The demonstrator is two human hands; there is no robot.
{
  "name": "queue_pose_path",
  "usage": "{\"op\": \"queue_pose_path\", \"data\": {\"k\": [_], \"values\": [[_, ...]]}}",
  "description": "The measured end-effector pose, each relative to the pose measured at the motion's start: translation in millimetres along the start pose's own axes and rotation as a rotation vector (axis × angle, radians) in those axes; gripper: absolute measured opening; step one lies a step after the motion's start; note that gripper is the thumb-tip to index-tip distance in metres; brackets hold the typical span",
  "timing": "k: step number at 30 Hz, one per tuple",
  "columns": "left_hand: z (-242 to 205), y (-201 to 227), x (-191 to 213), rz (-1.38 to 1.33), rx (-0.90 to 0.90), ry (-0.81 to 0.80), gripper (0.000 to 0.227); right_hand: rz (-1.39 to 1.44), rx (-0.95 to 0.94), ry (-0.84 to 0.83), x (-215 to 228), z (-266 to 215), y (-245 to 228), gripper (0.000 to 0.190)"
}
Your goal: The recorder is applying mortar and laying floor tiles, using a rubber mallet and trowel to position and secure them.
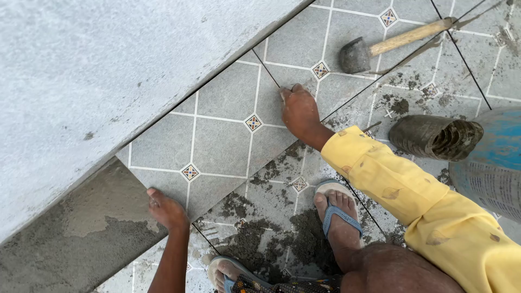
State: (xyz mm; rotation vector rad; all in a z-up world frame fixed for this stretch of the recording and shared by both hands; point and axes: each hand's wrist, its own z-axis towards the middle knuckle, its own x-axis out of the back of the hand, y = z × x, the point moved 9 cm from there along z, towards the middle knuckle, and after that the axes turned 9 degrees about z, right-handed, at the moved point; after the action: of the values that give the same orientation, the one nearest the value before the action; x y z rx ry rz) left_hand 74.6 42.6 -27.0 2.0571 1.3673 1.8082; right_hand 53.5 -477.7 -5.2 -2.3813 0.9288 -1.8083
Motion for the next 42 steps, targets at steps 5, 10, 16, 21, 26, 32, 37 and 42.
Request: {"op": "queue_pose_path", "data": {"k": [5,10,16,21,26,32,37,42], "values": [[-5,28,6,0.046,-0.037,0.001,0.060,0.042,0.058,0.047,0,1,-1,0.040],[4,43,16,0.400,-0.207,-0.067,0.057,0.008,0.170,0.092,-5,3,0,0.038],[-5,80,30,0.642,-0.235,-0.112,0.059,0.001,0.199,0.064,-9,4,2,0.041],[-17,92,35,0.689,-0.017,-0.312,0.054,0.000,0.201,0.029,-5,6,-3,0.045],[-16,92,21,0.752,-0.129,-0.361,0.059,-0.008,0.055,-0.063,8,3,-14,0.055],[-12,86,12,0.768,-0.189,-0.345,0.065,-0.036,-0.001,-0.091,4,3,-8,0.058],[-14,84,10,0.796,-0.077,-0.391,0.052,-0.038,0.094,-0.004,-3,2,-2,0.059],[-13,88,8,0.843,-0.210,-0.328,0.056,-0.033,0.083,-0.004,6,5,-11,0.060]]}}
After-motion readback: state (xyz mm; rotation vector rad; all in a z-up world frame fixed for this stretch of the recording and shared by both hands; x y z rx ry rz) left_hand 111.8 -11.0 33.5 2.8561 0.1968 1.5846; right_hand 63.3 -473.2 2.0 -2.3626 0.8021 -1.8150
